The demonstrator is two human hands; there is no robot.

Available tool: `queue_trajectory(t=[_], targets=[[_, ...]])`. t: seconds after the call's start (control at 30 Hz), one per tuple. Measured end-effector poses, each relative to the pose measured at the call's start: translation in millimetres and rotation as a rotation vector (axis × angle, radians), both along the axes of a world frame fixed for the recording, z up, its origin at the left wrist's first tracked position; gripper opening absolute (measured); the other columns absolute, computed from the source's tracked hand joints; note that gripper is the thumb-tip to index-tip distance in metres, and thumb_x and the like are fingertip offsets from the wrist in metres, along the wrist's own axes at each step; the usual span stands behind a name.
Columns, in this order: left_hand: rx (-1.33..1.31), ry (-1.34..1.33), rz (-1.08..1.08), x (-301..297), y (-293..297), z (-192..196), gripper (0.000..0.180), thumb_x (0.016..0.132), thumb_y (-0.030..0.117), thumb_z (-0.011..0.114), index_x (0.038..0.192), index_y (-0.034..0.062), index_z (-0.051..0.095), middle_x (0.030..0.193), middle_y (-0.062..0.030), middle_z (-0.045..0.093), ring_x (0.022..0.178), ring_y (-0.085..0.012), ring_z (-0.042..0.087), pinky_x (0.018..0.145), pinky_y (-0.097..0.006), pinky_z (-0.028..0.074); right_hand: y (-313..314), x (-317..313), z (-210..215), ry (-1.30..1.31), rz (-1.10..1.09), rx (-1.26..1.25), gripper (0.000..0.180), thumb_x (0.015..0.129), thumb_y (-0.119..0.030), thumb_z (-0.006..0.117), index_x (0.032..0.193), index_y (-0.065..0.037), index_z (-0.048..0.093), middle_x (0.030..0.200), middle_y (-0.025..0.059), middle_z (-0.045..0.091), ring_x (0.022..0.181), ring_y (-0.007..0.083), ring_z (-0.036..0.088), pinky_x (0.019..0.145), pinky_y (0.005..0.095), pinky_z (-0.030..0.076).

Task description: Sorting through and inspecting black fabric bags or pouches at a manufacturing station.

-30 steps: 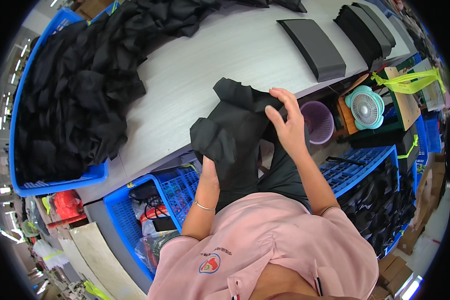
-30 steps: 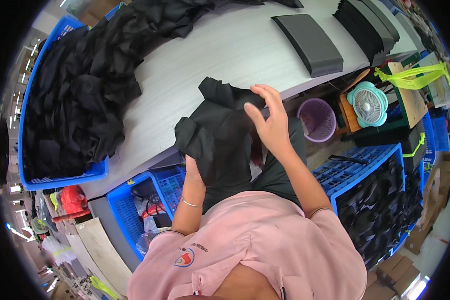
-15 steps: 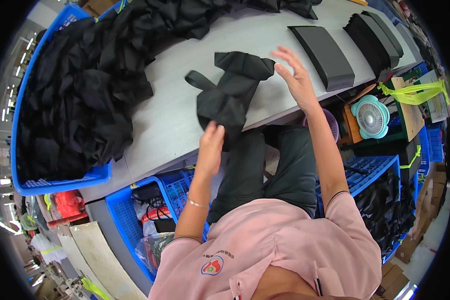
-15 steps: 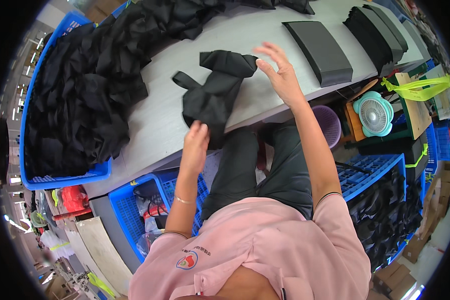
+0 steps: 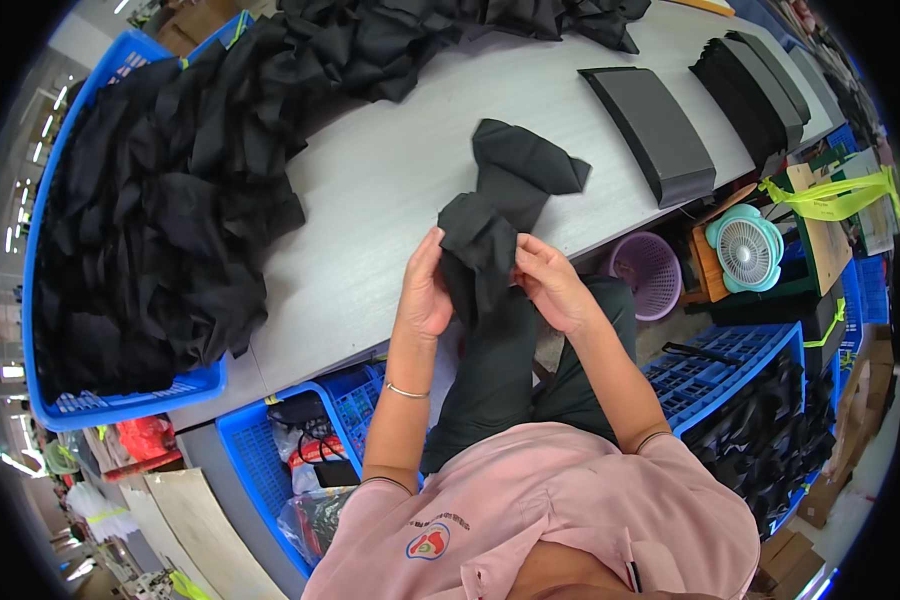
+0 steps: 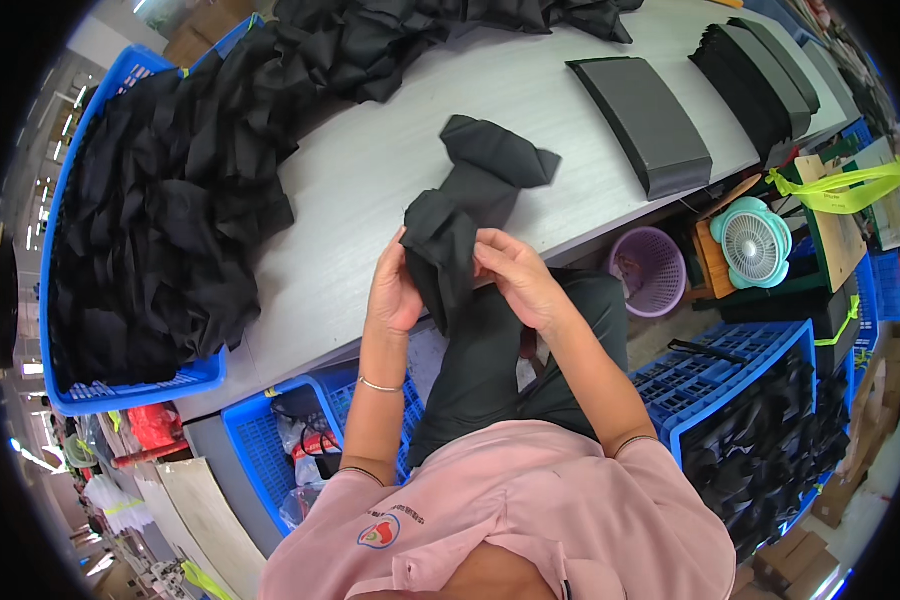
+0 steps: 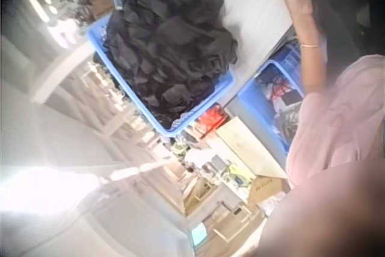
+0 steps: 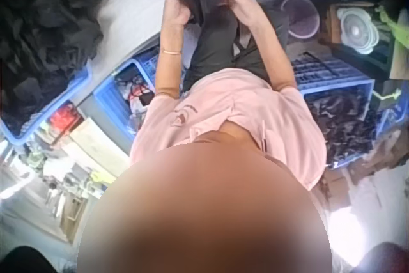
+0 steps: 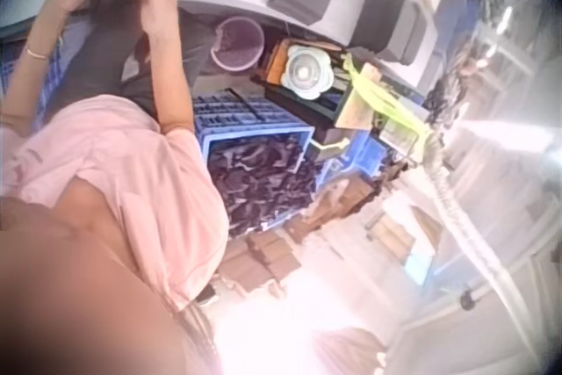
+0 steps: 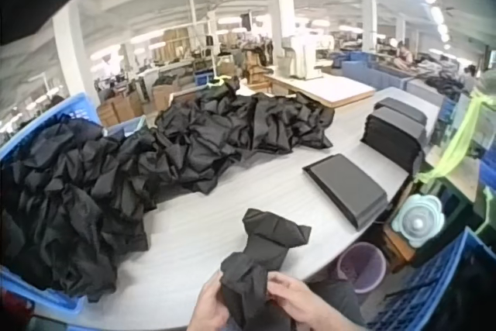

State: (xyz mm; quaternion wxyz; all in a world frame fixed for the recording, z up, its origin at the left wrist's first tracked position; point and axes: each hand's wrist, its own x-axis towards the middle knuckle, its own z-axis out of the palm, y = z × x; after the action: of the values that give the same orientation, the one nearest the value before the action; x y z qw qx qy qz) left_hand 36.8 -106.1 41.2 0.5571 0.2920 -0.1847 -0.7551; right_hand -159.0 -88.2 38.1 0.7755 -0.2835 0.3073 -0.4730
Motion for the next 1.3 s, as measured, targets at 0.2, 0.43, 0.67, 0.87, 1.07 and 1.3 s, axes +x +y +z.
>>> queue_trajectory(t=[0.2, 0.43, 0.67, 0.87, 1.07, 1.3], targets=[[0.068, 0.454, -0.178, -8.8, 2.9, -9.3, 0.053, 0.099, 0.035, 0.059, 0.139, 0.0023, 0.050, 0.134, -0.0115, 0.059, 0.125, -0.0236, 0.055, 0.110, -0.038, 0.042, 1.1, -18.8, 14.4, -0.084, 0.018, 0.077, 0.038, 0.090, -0.021, 0.071, 0.122, -0.004, 0.060, 0.105, 0.0011, 0.067, 0.095, 0.0114, 0.063, 0.086, 0.0265, 0.049], [-0.012, 0.392, -0.161, -14.4, -3.9, -21.9, 0.048, 0.092, 0.016, 0.068, 0.135, 0.0027, 0.052, 0.133, -0.0112, 0.060, 0.122, -0.0241, 0.057, 0.107, -0.039, 0.045, 0.6, -26.7, 3.7, -0.086, 0.068, -0.001, 0.038, 0.086, -0.019, 0.074, 0.117, -0.002, 0.061, 0.109, 0.0018, 0.068, 0.096, 0.0146, 0.065, 0.089, 0.0299, 0.051], [-0.263, -0.845, 0.506, -19.5, -10.6, -4.1, 0.024, 0.083, -0.007, 0.071, 0.104, 0.0016, 0.061, 0.089, -0.0009, 0.064, 0.072, -0.0055, 0.058, 0.066, -0.020, 0.048, -20.8, -13.2, 12.5, 1.285, -0.600, -0.470, 0.025, 0.083, -0.005, 0.065, 0.107, -0.010, 0.060, 0.071, 0.0163, 0.059, 0.061, 0.0271, 0.063, 0.058, 0.0346, 0.048], [-0.148, -0.621, 0.298, -21.7, -4.2, 3.1, 0.021, 0.084, -0.001, 0.074, 0.100, 0.0025, 0.060, 0.089, -0.0020, 0.066, 0.076, -0.0068, 0.060, 0.068, -0.021, 0.048, -15.8, -23.0, 25.8, 0.699, -0.371, -0.070, 0.021, 0.091, -0.005, 0.064, 0.110, -0.001, 0.056, 0.071, 0.0046, 0.066, 0.066, 0.0108, 0.065, 0.057, 0.0263, 0.048], [-0.263, -0.907, 0.390, -33.1, 6.3, 2.9, 0.029, 0.084, -0.002, 0.074, 0.109, 0.0004, 0.060, 0.093, -0.0031, 0.067, 0.076, -0.0066, 0.060, 0.067, -0.019, 0.047, -4.5, -16.3, 21.4, 0.780, -0.403, -0.201, 0.024, 0.092, -0.017, 0.068, 0.106, 0.001, 0.059, 0.067, 0.0070, 0.064, 0.061, 0.0095, 0.064, 0.054, 0.0268, 0.049], [-0.303, -0.963, 0.557, -30.3, -0.1, 16.6, 0.037, 0.080, -0.009, 0.068, 0.114, 0.0004, 0.057, 0.099, -0.0040, 0.059, 0.062, -0.0027, 0.048, 0.057, -0.018, 0.039, -35.9, -60.0, 11.2, 1.104, -0.367, -0.310, 0.034, 0.089, -0.023, 0.071, 0.113, 0.000, 0.062, 0.065, 0.0082, 0.058, 0.052, 0.0141, 0.052, 0.055, 0.0314, 0.046]])
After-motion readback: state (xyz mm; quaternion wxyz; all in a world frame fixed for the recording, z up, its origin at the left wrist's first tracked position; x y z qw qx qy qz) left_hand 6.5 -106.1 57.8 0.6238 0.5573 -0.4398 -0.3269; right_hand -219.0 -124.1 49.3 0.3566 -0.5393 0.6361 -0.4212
